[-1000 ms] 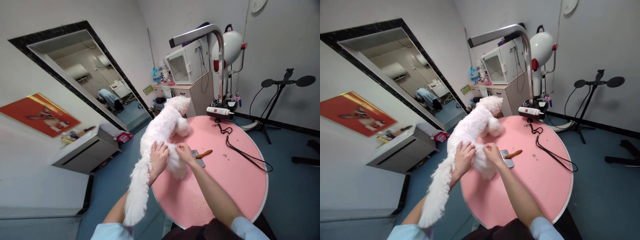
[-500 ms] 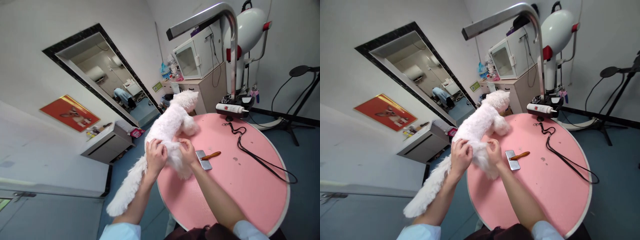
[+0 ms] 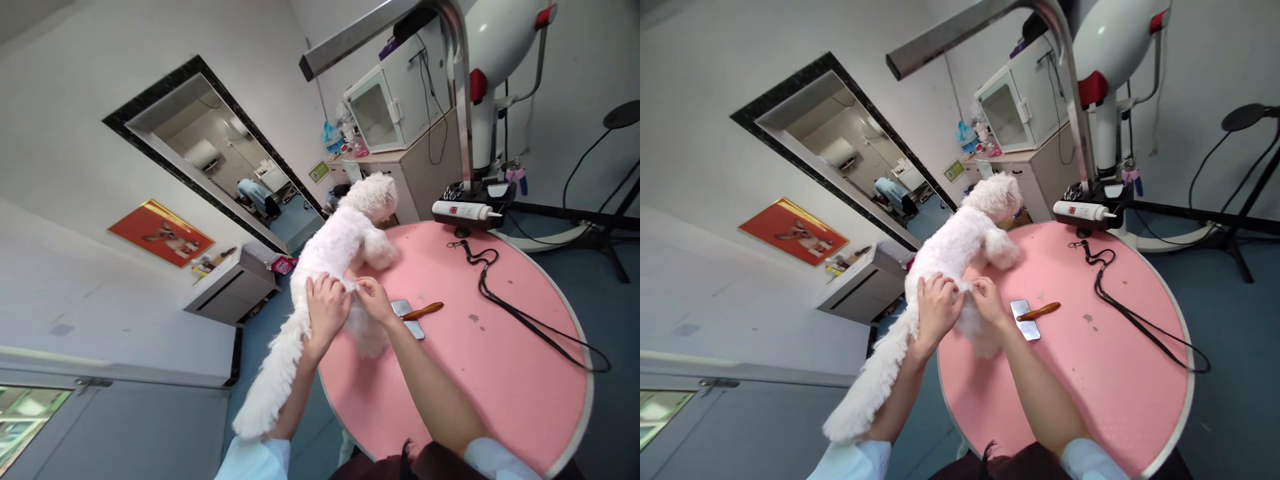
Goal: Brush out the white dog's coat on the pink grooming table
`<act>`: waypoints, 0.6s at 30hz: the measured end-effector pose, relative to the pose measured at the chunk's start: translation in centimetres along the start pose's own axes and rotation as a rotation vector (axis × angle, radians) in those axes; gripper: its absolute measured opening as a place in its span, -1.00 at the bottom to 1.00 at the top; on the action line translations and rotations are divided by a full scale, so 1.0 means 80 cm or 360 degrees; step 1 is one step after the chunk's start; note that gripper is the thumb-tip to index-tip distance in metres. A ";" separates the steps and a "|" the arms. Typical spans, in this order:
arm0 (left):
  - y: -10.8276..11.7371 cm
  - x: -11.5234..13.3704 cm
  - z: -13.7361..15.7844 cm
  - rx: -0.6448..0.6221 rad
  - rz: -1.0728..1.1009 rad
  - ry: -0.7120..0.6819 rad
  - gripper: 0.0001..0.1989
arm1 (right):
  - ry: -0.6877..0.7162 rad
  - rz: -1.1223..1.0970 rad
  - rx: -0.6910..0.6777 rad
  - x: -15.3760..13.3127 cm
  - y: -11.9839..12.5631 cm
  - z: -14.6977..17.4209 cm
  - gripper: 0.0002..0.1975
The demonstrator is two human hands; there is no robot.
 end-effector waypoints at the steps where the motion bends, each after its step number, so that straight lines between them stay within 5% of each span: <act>1: -0.002 0.002 -0.002 -0.0023 -0.0028 -0.0026 -0.90 | -0.0012 0.0002 -0.0011 -0.001 0.000 0.000 -0.81; 3: -0.007 0.006 -0.004 -0.0047 -0.0049 -0.0065 -0.90 | -0.0032 -0.0001 0.0056 -0.004 0.001 0.003 -0.81; 7: -0.012 0.005 -0.007 -0.0017 -0.0050 -0.0033 -0.85 | 0.0223 0.0196 0.0632 -0.026 0.018 0.025 -0.80; 12: -0.011 -0.005 -0.008 0.0040 0.0007 0.0044 -0.81 | 0.0249 0.0676 0.0090 -0.022 -0.009 0.032 -0.77; 18: -0.008 -0.008 -0.006 -0.0013 0.0075 0.0047 -0.80 | 0.0064 0.0306 0.0090 0.002 -0.014 0.016 -0.83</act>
Point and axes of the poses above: each hand's wrist, its own z-axis away from the middle knuckle, its own y-axis out of the back of the hand, x = y × z, the point moved 6 cm from there along -z, towards the middle knuckle, and after that the axes turned 12 degrees about -z, right-handed, at the moved point
